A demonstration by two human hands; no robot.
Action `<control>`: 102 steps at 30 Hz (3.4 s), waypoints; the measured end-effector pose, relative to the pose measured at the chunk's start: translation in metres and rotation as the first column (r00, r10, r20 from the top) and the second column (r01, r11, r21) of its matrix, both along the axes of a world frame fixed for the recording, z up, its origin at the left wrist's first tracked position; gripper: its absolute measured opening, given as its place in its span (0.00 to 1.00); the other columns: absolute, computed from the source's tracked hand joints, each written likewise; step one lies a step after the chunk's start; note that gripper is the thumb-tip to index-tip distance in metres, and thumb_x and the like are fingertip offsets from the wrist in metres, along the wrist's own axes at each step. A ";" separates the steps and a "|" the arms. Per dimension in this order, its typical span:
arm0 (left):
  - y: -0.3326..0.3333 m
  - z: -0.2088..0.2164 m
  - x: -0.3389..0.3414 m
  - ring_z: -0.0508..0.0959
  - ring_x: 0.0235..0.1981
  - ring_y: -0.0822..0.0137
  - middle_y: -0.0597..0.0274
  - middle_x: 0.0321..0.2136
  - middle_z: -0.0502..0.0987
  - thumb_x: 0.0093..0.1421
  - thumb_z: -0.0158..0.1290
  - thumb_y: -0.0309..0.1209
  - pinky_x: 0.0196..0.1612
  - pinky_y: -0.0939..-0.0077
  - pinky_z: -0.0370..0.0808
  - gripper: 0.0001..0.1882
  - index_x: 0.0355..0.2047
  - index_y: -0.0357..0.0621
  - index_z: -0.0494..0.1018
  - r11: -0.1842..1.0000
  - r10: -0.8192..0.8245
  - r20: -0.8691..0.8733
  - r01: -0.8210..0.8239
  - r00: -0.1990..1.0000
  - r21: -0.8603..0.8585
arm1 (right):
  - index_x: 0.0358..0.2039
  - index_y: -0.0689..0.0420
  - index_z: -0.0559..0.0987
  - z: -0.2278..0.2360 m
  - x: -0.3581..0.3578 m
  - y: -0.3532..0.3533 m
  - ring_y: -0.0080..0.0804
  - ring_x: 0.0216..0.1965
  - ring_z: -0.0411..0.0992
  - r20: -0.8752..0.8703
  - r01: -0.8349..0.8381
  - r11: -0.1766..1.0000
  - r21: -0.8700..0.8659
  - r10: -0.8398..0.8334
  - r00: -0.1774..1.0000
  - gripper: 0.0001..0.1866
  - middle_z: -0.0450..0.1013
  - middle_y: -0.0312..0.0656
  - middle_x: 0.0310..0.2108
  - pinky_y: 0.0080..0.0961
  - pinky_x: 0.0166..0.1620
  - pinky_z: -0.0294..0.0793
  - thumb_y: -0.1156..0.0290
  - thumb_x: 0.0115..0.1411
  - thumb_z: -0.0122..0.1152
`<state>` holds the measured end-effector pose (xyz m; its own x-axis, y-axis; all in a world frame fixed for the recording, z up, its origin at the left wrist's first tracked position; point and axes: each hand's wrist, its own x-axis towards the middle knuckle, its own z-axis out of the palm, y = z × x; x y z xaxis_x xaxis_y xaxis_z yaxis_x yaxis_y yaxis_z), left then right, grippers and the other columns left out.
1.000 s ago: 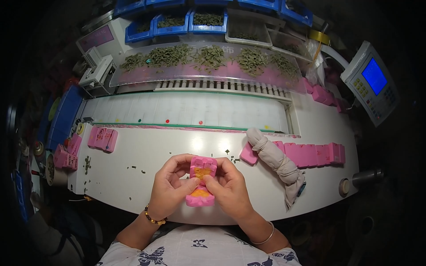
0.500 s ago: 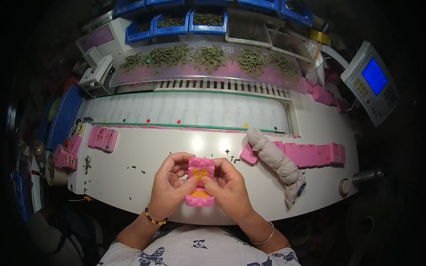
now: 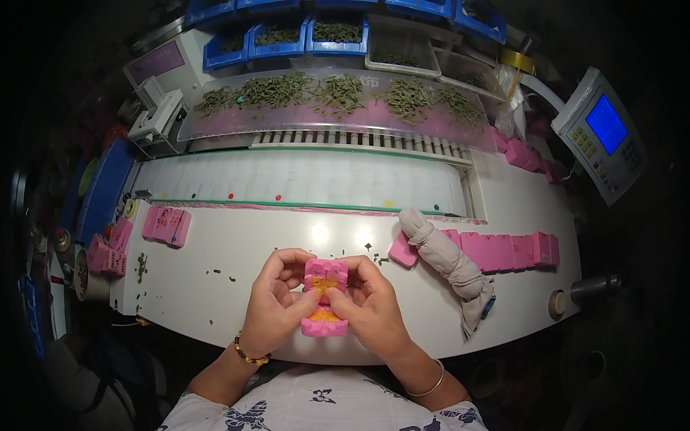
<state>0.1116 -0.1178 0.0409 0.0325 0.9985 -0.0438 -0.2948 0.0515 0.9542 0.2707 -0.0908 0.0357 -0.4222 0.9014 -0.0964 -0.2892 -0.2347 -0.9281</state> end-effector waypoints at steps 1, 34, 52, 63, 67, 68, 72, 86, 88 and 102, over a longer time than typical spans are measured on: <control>0.000 0.000 0.000 0.71 0.49 0.70 0.57 0.46 0.68 0.54 0.50 0.13 0.50 0.77 0.77 0.23 0.50 0.34 0.61 1.000 -0.013 0.003 0.013 1.000 -0.013 | 0.47 0.66 0.67 0.000 0.000 0.000 0.23 0.47 0.68 0.000 0.001 1.000 0.000 -0.001 1.000 0.15 0.68 0.42 0.43 0.23 0.52 0.70 0.84 0.59 0.53; -0.003 0.001 -0.002 0.73 0.47 0.71 0.56 0.46 0.68 0.56 0.49 0.14 0.46 0.80 0.77 0.22 0.51 0.33 0.60 1.000 0.019 0.002 -0.019 1.000 0.023 | 0.48 0.67 0.66 0.005 0.005 0.005 0.22 0.45 0.69 -0.005 -0.047 0.998 -0.047 0.046 0.999 0.18 0.67 0.43 0.44 0.20 0.49 0.72 0.86 0.57 0.53; 0.000 -0.007 -0.001 0.77 0.44 0.70 0.52 0.45 0.74 0.63 0.46 0.18 0.48 0.79 0.76 0.17 0.53 0.28 0.64 0.999 -0.039 0.003 0.039 0.999 -0.014 | 0.47 0.65 0.69 -0.004 0.012 0.015 0.22 0.42 0.71 0.041 -0.050 0.999 0.013 0.049 0.998 0.17 0.68 0.42 0.43 0.18 0.43 0.75 0.84 0.57 0.57; -0.002 -0.011 0.004 0.76 0.38 0.75 0.58 0.38 0.78 0.69 0.44 0.37 0.42 0.80 0.73 0.20 0.50 0.31 0.68 0.997 0.064 -0.018 -0.064 0.998 -0.030 | 0.46 0.62 0.72 0.004 0.008 0.014 0.19 0.39 0.69 0.027 0.014 1.000 0.024 -0.014 1.000 0.13 0.71 0.35 0.40 0.17 0.40 0.69 0.76 0.61 0.59; -0.002 -0.011 0.002 0.75 0.36 0.74 0.59 0.37 0.77 0.70 0.43 0.37 0.42 0.80 0.73 0.17 0.48 0.34 0.69 0.979 0.132 -0.314 -0.075 0.940 0.188 | 0.41 0.60 0.75 0.004 0.009 0.012 0.18 0.37 0.69 0.169 0.025 0.985 0.172 -0.054 0.984 0.12 0.72 0.33 0.36 0.15 0.36 0.66 0.75 0.56 0.64; -0.002 -0.011 0.002 0.75 0.36 0.74 0.59 0.37 0.77 0.70 0.43 0.37 0.42 0.80 0.73 0.17 0.48 0.34 0.69 0.979 0.133 -0.314 -0.075 0.940 0.189 | 0.41 0.60 0.75 0.004 0.010 0.013 0.18 0.37 0.69 0.169 0.025 0.985 0.173 -0.054 0.984 0.12 0.72 0.33 0.36 0.15 0.36 0.66 0.75 0.56 0.64; -0.002 -0.012 0.002 0.75 0.38 0.74 0.60 0.38 0.77 0.70 0.42 0.37 0.43 0.79 0.73 0.17 0.48 0.35 0.68 0.979 0.107 -0.251 -0.058 0.962 0.194 | 0.37 0.58 0.76 0.006 0.011 0.014 0.17 0.34 0.68 0.261 0.025 0.923 0.384 -0.134 0.956 0.11 0.72 0.33 0.34 0.15 0.32 0.62 0.75 0.52 0.66; 0.007 -0.007 -0.005 0.74 0.44 0.73 0.60 0.42 0.73 0.66 0.50 0.33 0.47 0.76 0.74 0.13 0.46 0.37 0.68 0.997 -0.036 0.137 0.046 0.990 -0.067 | 0.38 0.60 0.75 0.001 0.007 0.018 0.16 0.32 0.68 0.094 0.047 0.990 0.129 -0.059 0.994 0.10 0.72 0.34 0.32 0.14 0.32 0.65 0.75 0.56 0.64; 0.010 -0.015 0.000 0.72 0.46 0.68 0.58 0.44 0.71 0.57 0.61 0.31 0.45 0.74 0.75 0.18 0.43 0.39 0.68 0.958 0.261 -0.037 -0.254 0.965 0.133 | 0.39 0.60 0.74 -0.001 0.007 0.022 0.15 0.31 0.68 0.042 0.140 0.989 -0.053 -0.138 0.990 0.09 0.72 0.33 0.30 0.13 0.32 0.64 0.74 0.58 0.63; 0.102 -0.057 -0.116 0.74 0.32 0.65 0.59 0.34 0.75 0.47 0.62 0.28 0.38 0.73 0.73 0.17 0.37 0.39 0.73 0.834 0.548 -0.743 -0.319 0.384 0.450 | 0.49 0.62 0.72 0.001 0.000 0.021 0.21 0.43 0.71 0.041 0.188 0.979 -0.076 -0.186 0.982 0.16 0.73 0.37 0.40 0.17 0.41 0.68 0.75 0.61 0.58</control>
